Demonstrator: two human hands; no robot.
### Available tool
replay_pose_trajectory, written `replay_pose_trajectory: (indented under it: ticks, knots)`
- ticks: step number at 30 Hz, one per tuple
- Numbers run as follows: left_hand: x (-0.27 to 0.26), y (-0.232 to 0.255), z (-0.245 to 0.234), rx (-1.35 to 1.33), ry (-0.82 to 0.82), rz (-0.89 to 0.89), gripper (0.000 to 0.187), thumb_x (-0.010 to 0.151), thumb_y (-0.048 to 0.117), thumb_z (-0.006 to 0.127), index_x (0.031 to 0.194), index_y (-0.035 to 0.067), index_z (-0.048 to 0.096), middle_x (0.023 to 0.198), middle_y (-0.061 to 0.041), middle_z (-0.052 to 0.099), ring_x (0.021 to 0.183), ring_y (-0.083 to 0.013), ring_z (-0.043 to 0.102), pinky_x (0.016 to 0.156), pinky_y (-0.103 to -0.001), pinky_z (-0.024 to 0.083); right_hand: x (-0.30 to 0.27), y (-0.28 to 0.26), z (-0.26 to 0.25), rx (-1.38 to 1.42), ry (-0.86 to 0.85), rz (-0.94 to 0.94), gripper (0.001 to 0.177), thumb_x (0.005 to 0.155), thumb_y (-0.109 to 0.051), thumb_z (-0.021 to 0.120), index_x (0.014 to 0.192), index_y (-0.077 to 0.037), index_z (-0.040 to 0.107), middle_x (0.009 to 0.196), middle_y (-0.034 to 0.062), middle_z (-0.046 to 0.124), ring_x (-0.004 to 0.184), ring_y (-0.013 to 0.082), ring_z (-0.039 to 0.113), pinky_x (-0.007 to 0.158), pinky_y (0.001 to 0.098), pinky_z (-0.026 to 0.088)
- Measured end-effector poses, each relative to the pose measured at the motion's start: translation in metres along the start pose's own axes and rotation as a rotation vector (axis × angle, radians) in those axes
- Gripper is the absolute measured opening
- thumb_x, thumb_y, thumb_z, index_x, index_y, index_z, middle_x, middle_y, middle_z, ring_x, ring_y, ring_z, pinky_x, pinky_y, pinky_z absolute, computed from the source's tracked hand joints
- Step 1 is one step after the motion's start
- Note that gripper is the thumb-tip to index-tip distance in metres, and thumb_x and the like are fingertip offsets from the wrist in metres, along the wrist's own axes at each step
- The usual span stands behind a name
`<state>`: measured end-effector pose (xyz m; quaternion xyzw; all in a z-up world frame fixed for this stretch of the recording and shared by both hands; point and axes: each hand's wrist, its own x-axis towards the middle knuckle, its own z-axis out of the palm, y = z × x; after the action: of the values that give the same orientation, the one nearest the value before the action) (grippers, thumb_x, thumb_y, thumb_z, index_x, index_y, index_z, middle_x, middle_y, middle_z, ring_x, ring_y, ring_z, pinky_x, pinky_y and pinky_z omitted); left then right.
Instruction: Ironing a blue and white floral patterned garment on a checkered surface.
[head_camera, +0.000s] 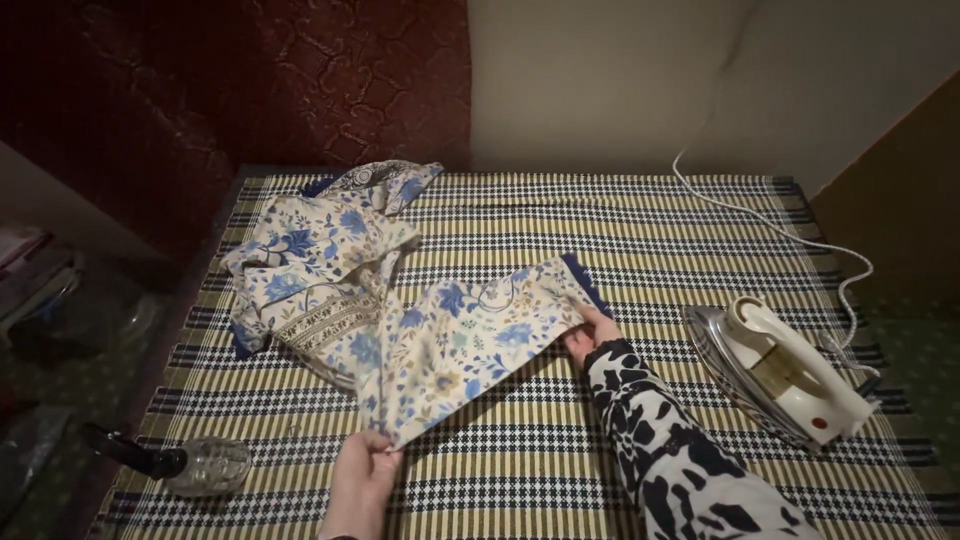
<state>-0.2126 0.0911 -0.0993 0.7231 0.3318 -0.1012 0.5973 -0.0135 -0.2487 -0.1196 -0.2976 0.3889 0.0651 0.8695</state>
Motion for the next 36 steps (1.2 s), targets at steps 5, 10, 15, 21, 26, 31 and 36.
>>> replay_pose_trajectory:
  ticks: [5, 10, 15, 21, 26, 31, 36]
  knots:
    - [-0.001, 0.046, 0.005, 0.279, 0.086, -0.047, 0.022, 0.096, -0.003, 0.058, 0.117, -0.004, 0.060, 0.113, -0.018, 0.067, 0.096, -0.0254, 0.069, 0.082, -0.033, 0.061, -0.020, -0.027, 0.002, -0.095, 0.086, -0.232, 0.068, 0.095, 0.009, 0.056, 0.154, -0.017, 0.035, 0.128, 0.0253, 0.067, 0.091, 0.0232, 0.067, 0.069, 0.0289, 0.055]
    - [0.001, 0.118, 0.008, -1.222, -0.028, -0.154, 0.046, 0.097, 0.015, 0.054, 0.137, -0.007, 0.050, 0.134, -0.026, 0.061, 0.116, -0.0297, 0.067, 0.095, -0.038, 0.058, -0.037, -0.080, -0.031, -0.401, -0.215, -0.499, 0.066, 0.090, 0.011, 0.051, 0.153, -0.008, 0.048, 0.127, 0.0155, 0.069, 0.090, 0.0197, 0.072, 0.057, 0.0257, 0.052]
    - [0.014, 0.076, 0.010, -0.573, -0.097, 0.196, 0.057, 0.093, 0.001, 0.055, 0.149, 0.009, 0.046, 0.144, -0.021, 0.059, 0.092, -0.0169, 0.060, 0.071, -0.026, 0.053, -0.093, -0.094, -0.099, -0.694, -0.040, -0.623, 0.080, 0.092, 0.009, 0.056, 0.165, -0.020, 0.043, 0.126, 0.0206, 0.063, 0.081, 0.0209, 0.057, 0.068, 0.0321, 0.049]
    - [-0.013, 0.021, 0.031, -0.261, -0.073, -0.079, 0.061, 0.090, -0.001, 0.064, 0.146, 0.019, 0.052, 0.142, -0.015, 0.057, 0.062, -0.0172, 0.065, 0.054, -0.031, 0.057, -0.123, -0.042, -0.206, -0.722, 0.199, -0.425, 0.081, 0.089, 0.010, 0.055, 0.161, -0.022, 0.037, 0.117, 0.0168, 0.068, 0.072, 0.0220, 0.065, 0.066, 0.0333, 0.056]
    - [0.028, -0.088, 0.032, 0.138, -0.041, 0.187, 0.080, 0.075, -0.006, 0.072, 0.148, 0.017, 0.047, 0.120, -0.016, 0.060, 0.069, -0.0204, 0.064, 0.058, -0.031, 0.057, -0.117, -0.023, -0.284, -0.940, 0.275, -0.365, 0.081, 0.090, 0.005, 0.062, 0.161, -0.028, 0.040, 0.112, 0.0270, 0.067, 0.080, 0.0324, 0.069, 0.070, 0.0395, 0.057]
    - [0.019, -0.099, 0.033, 0.470, 0.044, 0.176, 0.077, 0.075, -0.004, 0.076, 0.145, 0.018, 0.055, 0.118, -0.014, 0.044, 0.079, -0.0280, 0.070, 0.070, -0.030, 0.066, -0.154, -0.032, -0.238, -1.401, 0.593, -0.427, 0.067, 0.089, -0.007, 0.074, 0.147, -0.036, 0.054, 0.143, 0.0121, 0.054, 0.113, 0.0390, 0.062, 0.093, 0.0452, 0.054]
    - [0.007, -0.024, 0.050, 0.377, 0.545, 0.685, 0.042, 0.081, 0.011, 0.073, 0.120, 0.001, 0.059, 0.117, -0.021, 0.048, 0.097, -0.0308, 0.063, 0.082, -0.039, 0.058, -0.143, -0.039, -0.195, -1.790, 0.203, -0.883, 0.053, 0.085, -0.012, 0.068, 0.136, -0.024, 0.061, 0.150, 0.0058, 0.051, 0.135, 0.0238, 0.052, 0.109, 0.0415, 0.045]
